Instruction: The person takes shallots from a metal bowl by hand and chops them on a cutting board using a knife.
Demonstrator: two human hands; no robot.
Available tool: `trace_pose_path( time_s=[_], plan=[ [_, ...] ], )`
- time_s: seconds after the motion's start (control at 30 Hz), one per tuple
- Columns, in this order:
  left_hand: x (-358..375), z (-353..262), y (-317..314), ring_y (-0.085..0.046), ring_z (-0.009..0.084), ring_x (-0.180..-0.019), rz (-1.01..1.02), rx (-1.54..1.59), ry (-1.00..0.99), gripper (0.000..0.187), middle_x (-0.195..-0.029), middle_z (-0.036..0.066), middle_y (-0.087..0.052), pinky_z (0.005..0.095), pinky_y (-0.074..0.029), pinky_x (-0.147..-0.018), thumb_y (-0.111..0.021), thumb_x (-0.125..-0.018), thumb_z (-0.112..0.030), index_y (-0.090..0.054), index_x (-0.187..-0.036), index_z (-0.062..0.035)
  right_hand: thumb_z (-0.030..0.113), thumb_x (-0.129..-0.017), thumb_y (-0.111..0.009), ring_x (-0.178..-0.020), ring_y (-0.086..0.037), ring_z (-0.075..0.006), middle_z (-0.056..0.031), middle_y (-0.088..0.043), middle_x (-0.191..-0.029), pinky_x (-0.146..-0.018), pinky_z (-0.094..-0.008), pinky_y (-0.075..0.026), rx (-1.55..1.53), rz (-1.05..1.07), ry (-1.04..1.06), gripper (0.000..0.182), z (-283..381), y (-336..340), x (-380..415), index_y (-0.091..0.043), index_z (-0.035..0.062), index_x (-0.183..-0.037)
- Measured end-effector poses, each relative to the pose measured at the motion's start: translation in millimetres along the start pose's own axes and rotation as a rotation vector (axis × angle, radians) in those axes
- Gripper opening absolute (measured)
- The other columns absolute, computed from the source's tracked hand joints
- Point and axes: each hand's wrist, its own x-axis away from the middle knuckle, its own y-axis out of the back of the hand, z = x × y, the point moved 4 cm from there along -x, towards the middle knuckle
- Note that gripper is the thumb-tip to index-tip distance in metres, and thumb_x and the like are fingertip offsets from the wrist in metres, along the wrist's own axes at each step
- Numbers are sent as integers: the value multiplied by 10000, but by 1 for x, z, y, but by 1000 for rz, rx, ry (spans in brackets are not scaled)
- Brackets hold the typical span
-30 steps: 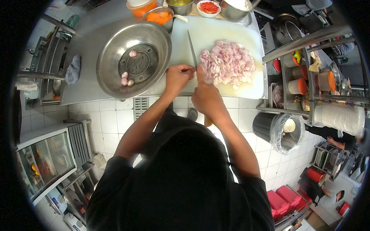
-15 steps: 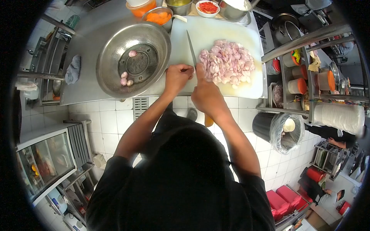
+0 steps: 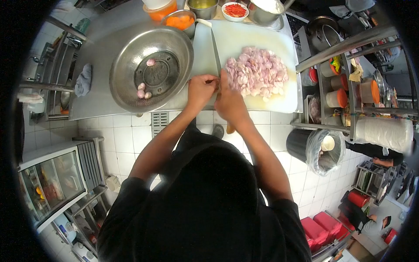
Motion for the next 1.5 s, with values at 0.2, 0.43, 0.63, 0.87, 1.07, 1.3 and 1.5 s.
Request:
trace_pose_path(
  time_s=[0.2,0.43,0.63,0.87,1.07,1.3,1.5],
  plan=[
    [10,-6,-14,-709,284,-695,-67,-183,-276,149,-828,151,-726,377,-553,-695,-730,-843,-130,-762,-947,-28,54,-925,-572,-927,-668,-483,-320,-675,-1014,-836,-508,-514,-52,-128,119,723,-16,31,0,-268,79,-1580],
    [20,-80,62,-711,224,-720,-141,-167,-400,141,-853,121,-727,314,-559,-685,-778,-826,-106,-761,-944,-30,54,-939,-564,-826,-678,-486,-325,-680,-933,-744,-539,-524,-107,-81,-30,726,10,37,31,-245,112,-1589],
    [-77,-13,186,-744,293,-926,-277,-757,-196,346,-978,163,-764,389,-561,-878,-817,-790,-160,-766,-1125,-89,48,-950,-579,-812,-680,-463,-291,-688,-910,-754,-479,-533,-84,31,-44,722,-2,6,45,-266,137,-1594],
    [-105,32,209,-641,379,-1122,-26,-866,-13,241,-1142,165,-725,436,-483,-1021,-682,-906,-206,-771,-1120,-140,54,-927,-588,-868,-670,-473,-310,-684,-940,-793,-490,-524,-29,-14,-45,727,-21,26,33,-286,116,-1585],
    [-78,-38,207,-724,188,-874,-189,-460,-101,322,-975,130,-764,305,-557,-824,-763,-855,-85,-732,-1170,-22,63,-926,-566,-865,-672,-466,-308,-684,-930,-810,-495,-521,-20,-23,-57,703,-19,31,27,-303,109,-1577],
    [9,-89,78,-693,98,-871,87,-51,-310,293,-1004,50,-749,254,-564,-823,-739,-874,5,-710,-1165,-19,75,-924,-564,-858,-670,-469,-307,-683,-897,-813,-497,-516,1,24,-82,699,-20,33,25,-302,95,-1572],
    [3,-28,4,-701,329,-850,-20,-304,-451,216,-956,147,-711,396,-564,-791,-762,-804,-64,-716,-1010,-17,86,-927,-581,-865,-661,-482,-311,-679,-885,-819,-521,-504,-15,-25,-22,688,-16,39,30,-315,87,-1562]
  ],
)
